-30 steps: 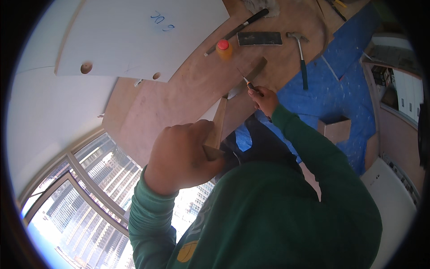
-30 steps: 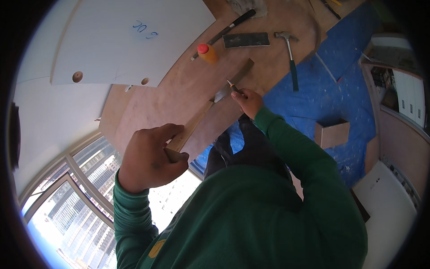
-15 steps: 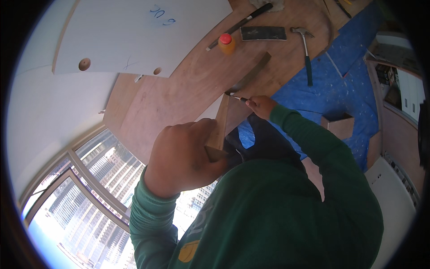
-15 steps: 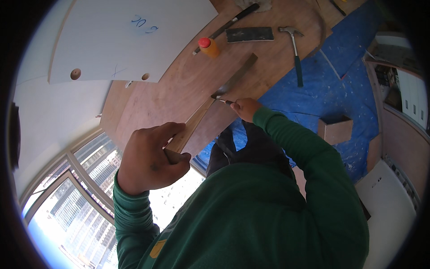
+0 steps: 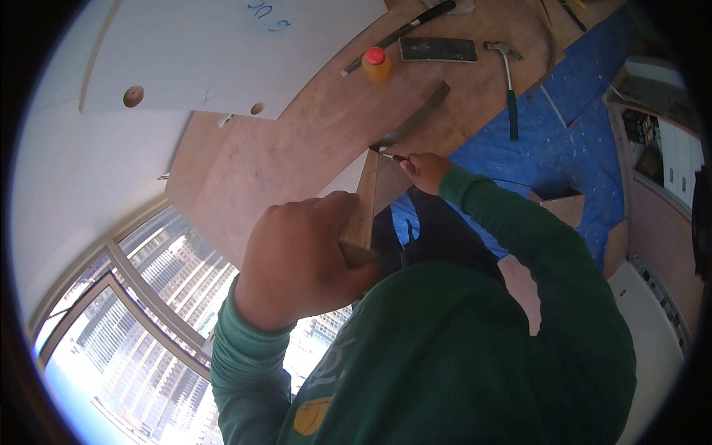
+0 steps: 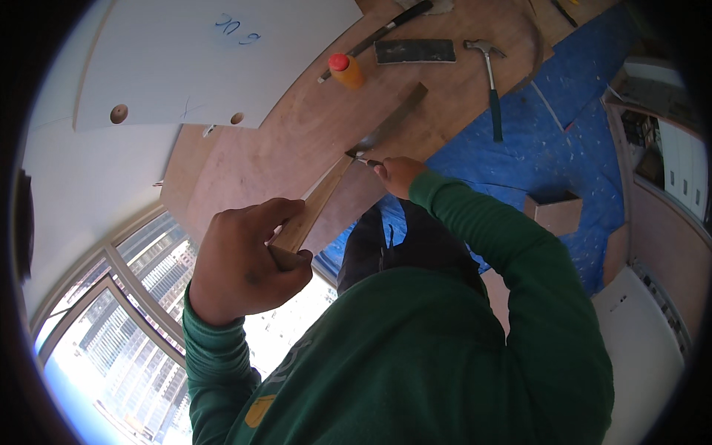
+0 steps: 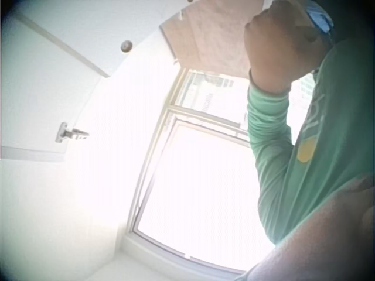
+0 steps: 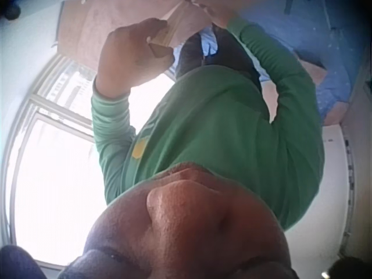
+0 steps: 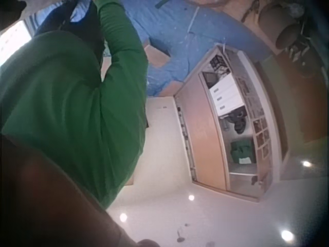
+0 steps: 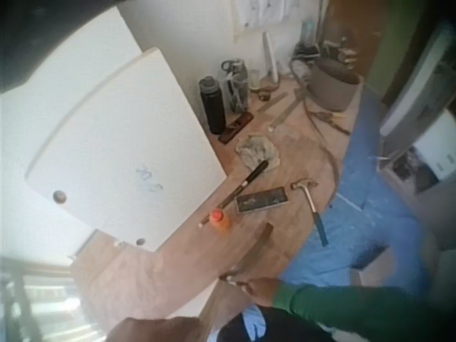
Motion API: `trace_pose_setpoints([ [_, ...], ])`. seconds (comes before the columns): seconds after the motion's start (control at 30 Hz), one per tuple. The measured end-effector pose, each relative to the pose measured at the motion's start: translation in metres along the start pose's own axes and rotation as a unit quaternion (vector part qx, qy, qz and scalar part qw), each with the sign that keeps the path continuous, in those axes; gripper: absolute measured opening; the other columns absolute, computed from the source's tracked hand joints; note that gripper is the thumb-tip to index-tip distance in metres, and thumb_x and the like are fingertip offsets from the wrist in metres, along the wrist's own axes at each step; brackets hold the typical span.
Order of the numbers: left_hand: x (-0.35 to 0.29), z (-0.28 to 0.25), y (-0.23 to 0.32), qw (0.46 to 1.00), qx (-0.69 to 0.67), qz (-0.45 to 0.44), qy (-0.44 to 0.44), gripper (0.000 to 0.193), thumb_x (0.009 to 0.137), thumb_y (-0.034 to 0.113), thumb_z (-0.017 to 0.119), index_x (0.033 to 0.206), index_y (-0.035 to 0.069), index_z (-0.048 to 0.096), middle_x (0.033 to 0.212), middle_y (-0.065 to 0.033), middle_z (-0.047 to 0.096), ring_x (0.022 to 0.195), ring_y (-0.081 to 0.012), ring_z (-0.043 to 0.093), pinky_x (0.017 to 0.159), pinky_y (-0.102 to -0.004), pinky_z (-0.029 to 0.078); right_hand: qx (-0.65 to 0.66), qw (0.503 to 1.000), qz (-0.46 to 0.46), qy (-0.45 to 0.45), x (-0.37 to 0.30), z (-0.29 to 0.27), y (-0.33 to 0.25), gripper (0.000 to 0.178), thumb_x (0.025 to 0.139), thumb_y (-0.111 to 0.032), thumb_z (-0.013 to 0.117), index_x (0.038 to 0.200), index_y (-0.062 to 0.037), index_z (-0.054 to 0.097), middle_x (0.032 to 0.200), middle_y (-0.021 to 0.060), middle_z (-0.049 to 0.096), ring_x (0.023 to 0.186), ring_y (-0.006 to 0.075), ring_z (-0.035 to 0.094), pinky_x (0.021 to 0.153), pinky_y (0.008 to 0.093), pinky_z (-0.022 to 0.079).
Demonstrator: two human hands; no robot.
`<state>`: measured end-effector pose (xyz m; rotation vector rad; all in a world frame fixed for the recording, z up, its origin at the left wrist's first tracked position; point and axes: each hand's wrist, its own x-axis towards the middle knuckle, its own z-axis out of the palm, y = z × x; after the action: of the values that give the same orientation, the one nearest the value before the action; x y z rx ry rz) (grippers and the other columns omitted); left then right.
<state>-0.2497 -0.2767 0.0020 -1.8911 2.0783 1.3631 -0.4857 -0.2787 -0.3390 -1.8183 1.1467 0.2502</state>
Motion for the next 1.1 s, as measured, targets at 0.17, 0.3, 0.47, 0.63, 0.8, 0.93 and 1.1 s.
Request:
trace_pose_setpoints([
  [0.17,-0.002,0.004,-0.003,1.000,0.005,-0.020,0.009,0.050,0.068,0.012,0.082,0.115,-0.003,0.073,0.080,-0.0221,0.074,0.067,-0.0341,0.075,0.068,-0.0391,0.059,0.016,0.998,0.031,-0.053,-0.022,-0.015,0.011,0.050,0.112,-0.042,0.041,0.103,-0.0005,0.068,0.099,0.0255,0.072,0.097,0.0463,0.069,0.089,0.0560,0.052],
  [0.3,-0.001,0.001,0.002,0.999,0.002,-0.047,-0.015,0.050,0.068,0.013,0.082,0.114,-0.003,0.074,0.080,-0.0217,0.074,0.067,-0.0339,0.075,0.068,-0.0389,0.059,0.024,0.999,0.032,-0.034,-0.027,-0.007,0.017,0.050,0.112,-0.043,0.042,0.104,-0.0007,0.068,0.098,0.0255,0.072,0.095,0.0468,0.068,0.086,0.0558,0.052],
  [0.47,-0.001,0.002,-0.001,1.000,0.002,-0.022,-0.008,0.050,0.068,0.013,0.083,0.113,-0.004,0.074,0.079,-0.0208,0.074,0.066,-0.0332,0.075,0.067,-0.0384,0.059,0.246,0.968,0.048,-0.026,-0.050,-0.018,0.045,0.048,0.108,-0.048,0.056,0.105,-0.0016,0.067,0.087,0.0135,0.069,0.077,0.0301,0.066,0.073,0.0440,0.053],
  [0.63,0.001,0.001,-0.004,1.000,0.013,-0.011,-0.010,0.050,0.067,0.013,0.083,0.113,-0.005,0.073,0.079,-0.0204,0.074,0.066,-0.0327,0.075,0.067,-0.0382,0.059,0.453,0.884,0.095,0.059,-0.033,-0.046,0.005,0.045,0.097,-0.048,0.076,0.109,-0.0049,0.069,0.082,0.0015,0.061,0.064,0.0111,0.058,0.059,0.0279,0.047],
  [0.8,-0.004,0.004,0.000,1.000,0.026,-0.004,0.005,0.050,0.068,0.013,0.082,0.114,-0.005,0.074,0.079,-0.0206,0.074,0.066,-0.0323,0.075,0.069,-0.0380,0.060,0.590,0.789,0.111,0.131,-0.003,-0.043,-0.014,0.044,0.096,-0.048,0.077,0.104,-0.0062,0.067,0.076,0.0006,0.059,0.060,0.0104,0.059,0.054,0.0270,0.046],
  [0.93,-0.004,0.000,0.006,0.999,0.001,-0.038,-0.013,0.048,0.069,0.014,0.079,0.113,-0.005,0.074,0.078,-0.0219,0.073,0.068,-0.0337,0.075,0.071,-0.0386,0.060,0.604,0.767,0.125,0.178,-0.010,-0.041,-0.003,0.045,0.095,-0.045,0.079,0.108,-0.0028,0.070,0.071,0.0006,0.057,0.059,0.0106,0.058,0.053,0.0275,0.045],
  [1.1,-0.009,-0.001,0.007,1.000,-0.007,-0.015,0.009,0.046,0.070,0.017,0.080,0.110,-0.005,0.075,0.079,-0.0231,0.073,0.069,-0.0363,0.074,0.071,-0.0393,0.059,0.541,0.808,0.143,0.186,-0.075,-0.073,0.005,0.041,0.097,-0.044,0.077,0.104,-0.0040,0.070,0.069,0.0020,0.058,0.055,0.0105,0.057,0.049,0.0278,0.044],
])
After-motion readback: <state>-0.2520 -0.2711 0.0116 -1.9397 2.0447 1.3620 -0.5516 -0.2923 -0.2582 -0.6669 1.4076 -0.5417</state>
